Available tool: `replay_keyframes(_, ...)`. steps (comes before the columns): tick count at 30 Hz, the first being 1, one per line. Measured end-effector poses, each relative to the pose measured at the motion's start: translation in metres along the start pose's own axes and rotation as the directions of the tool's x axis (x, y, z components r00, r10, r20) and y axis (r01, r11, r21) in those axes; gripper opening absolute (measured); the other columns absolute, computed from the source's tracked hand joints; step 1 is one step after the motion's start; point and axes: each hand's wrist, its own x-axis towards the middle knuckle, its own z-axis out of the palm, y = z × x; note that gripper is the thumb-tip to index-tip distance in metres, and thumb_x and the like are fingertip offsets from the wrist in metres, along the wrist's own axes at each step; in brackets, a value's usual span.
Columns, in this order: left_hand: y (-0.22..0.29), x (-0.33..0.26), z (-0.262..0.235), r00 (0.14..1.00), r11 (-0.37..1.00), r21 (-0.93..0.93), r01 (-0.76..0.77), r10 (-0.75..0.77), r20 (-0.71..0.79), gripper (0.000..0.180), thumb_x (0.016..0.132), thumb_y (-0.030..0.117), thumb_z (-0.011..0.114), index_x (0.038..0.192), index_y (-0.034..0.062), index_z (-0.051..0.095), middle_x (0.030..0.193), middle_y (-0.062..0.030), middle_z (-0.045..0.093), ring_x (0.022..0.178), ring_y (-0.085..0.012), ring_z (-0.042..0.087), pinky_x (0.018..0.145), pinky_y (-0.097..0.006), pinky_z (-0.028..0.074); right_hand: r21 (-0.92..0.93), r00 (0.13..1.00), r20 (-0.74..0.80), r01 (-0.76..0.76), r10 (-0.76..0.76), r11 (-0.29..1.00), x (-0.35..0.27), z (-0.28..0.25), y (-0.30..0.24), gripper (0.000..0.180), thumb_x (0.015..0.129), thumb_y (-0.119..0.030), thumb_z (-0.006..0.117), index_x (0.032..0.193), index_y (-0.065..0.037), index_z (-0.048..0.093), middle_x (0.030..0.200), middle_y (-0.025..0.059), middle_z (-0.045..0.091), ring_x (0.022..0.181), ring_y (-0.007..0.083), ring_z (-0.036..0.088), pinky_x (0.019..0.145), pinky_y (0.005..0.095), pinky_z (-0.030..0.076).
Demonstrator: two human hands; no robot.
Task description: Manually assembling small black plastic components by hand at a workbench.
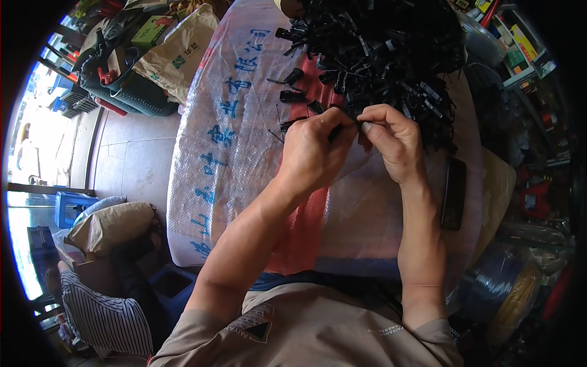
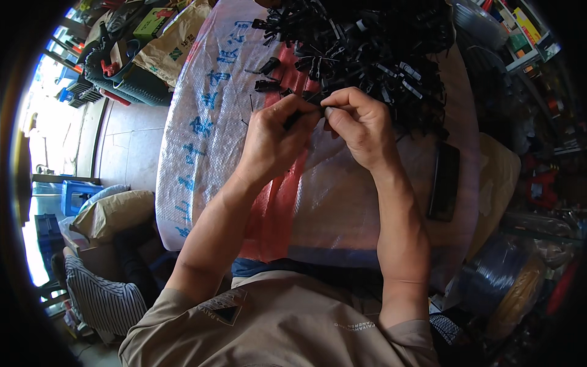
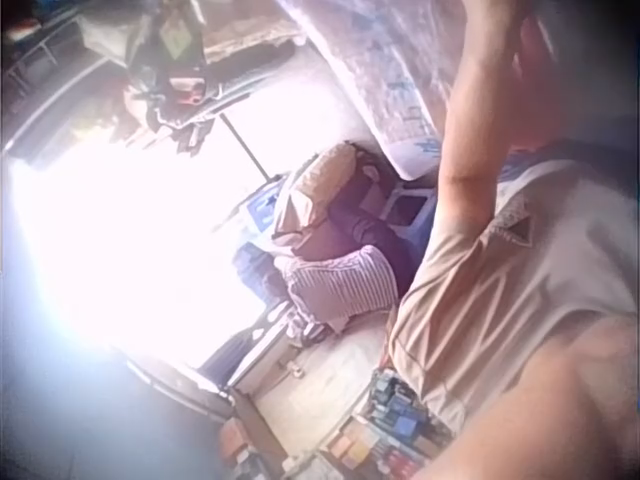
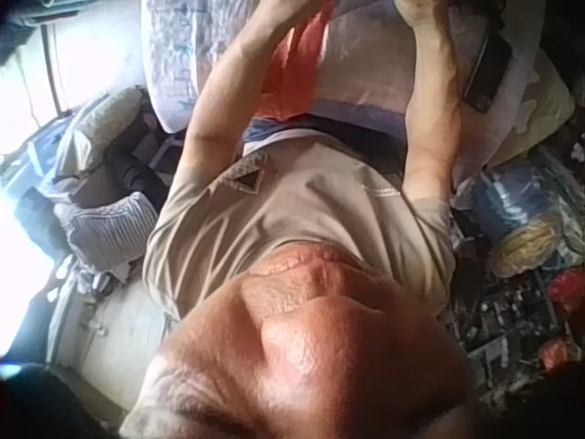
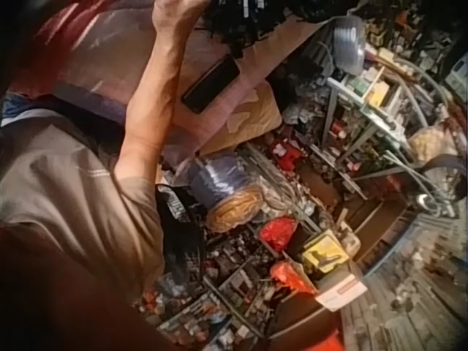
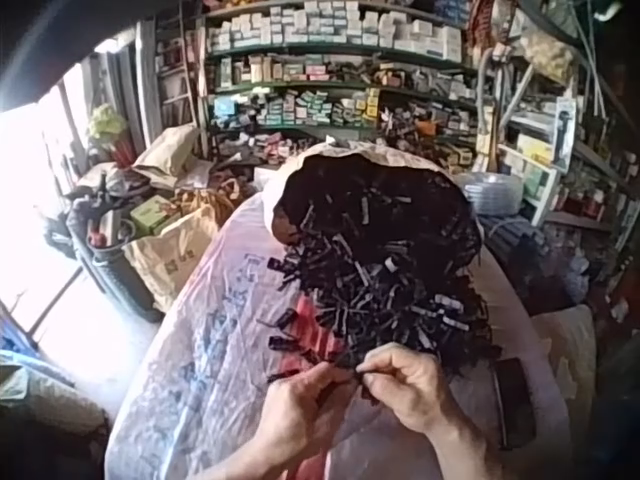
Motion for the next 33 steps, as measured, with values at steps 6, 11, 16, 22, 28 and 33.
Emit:
replay_keyframes(6, 0.001, 0.002, -0.003, 0.983, 0.953, -0.249, 0.174, -0.151, 0.109, 0.013, 0.087, 0.014, 0.062, 0.09, 0.0015, 0.063, 0.073, -0.0105, 0.065, 0.061, -0.0201, 0.064, 0.055, -0.03, 0.047, 0.075, 0.999, 0.009, -0.043, 0.042, 0.996, 0.0, -0.001, -0.006, 0.017, 0.089, -0.004, 0.058, 0.105, 0.0, 0.064, 0.074, -0.0005, 0.061, 0.065, 0.0032, 0.053, 0.061, 0.0181, 0.043)
replay_keyframes(11, 0.003, 0.008, -0.019, 0.81, 0.476, -0.658, 0.584, -0.281, 0.515, 0.015, 0.095, 0.016, 0.054, 0.1, 0.0022, 0.059, 0.08, -0.0108, 0.066, 0.061, -0.0134, 0.062, 0.049, -0.027, 0.051, 0.184, 0.979, 0.181, -0.131, 0.097, 0.974, -0.004, -0.02, -0.01, 0.021, 0.09, -0.01, 0.064, 0.109, 0.0, 0.063, 0.074, 0.0011, 0.062, 0.066, 0.0055, 0.056, 0.06, 0.0194, 0.045)
replay_keyframes(16, -0.002, 0.008, -0.021, 0.76, 0.331, -0.686, 0.648, -0.235, 0.606, 0.018, 0.096, 0.017, 0.051, 0.104, 0.0011, 0.057, 0.083, -0.0156, 0.067, 0.061, -0.0174, 0.064, 0.047, -0.029, 0.053, 0.197, 0.976, 0.209, -0.101, 0.059, 0.975, -0.005, -0.02, -0.012, 0.017, 0.091, -0.013, 0.065, 0.102, 0.0, 0.064, 0.072, 0.002, 0.062, 0.064, 0.0063, 0.056, 0.057, 0.0197, 0.044)
replay_keyframes(22, 0.006, 0.008, -0.022, 0.741, 0.508, -0.561, 0.654, -0.28, 0.61, 0.023, 0.095, 0.019, 0.056, 0.106, -0.0009, 0.061, 0.087, -0.0134, 0.067, 0.07, -0.0157, 0.064, 0.055, -0.027, 0.052, 0.106, 0.967, 0.238, -0.116, 0.088, 0.988, -0.006, -0.027, -0.015, 0.013, 0.091, -0.014, 0.065, 0.091, -0.001, 0.063, 0.067, 0.0003, 0.059, 0.057, 0.0054, 0.053, 0.051, 0.0197, 0.04)
replay_keyframes(28, 0.011, 0.005, -0.021, 0.919, 0.982, -0.154, 0.105, -0.037, 0.392, 0.03, 0.09, 0.014, 0.063, 0.114, -0.0032, 0.06, 0.09, -0.0082, 0.064, 0.084, -0.0117, 0.06, 0.074, -0.027, 0.049, -0.039, 0.945, 0.259, -0.196, 0.2, 0.98, -0.008, -0.023, -0.026, 0.013, 0.091, -0.013, 0.062, 0.087, -0.001, 0.064, 0.066, -0.0002, 0.059, 0.055, 0.0051, 0.053, 0.049, 0.0198, 0.041)
replay_keyframes(33, 0.012, 0.004, -0.019, 0.899, 0.998, -0.046, 0.049, -0.024, 0.438, 0.028, 0.087, 0.013, 0.062, 0.108, -0.0044, 0.061, 0.084, -0.0079, 0.064, 0.077, -0.0122, 0.059, 0.07, -0.028, 0.049, -0.135, 0.908, 0.272, -0.291, 0.317, 0.947, -0.011, -0.022, -0.031, 0.012, 0.091, -0.011, 0.059, 0.087, -0.001, 0.064, 0.066, -0.0004, 0.059, 0.054, 0.0055, 0.055, 0.05, 0.0198, 0.043)
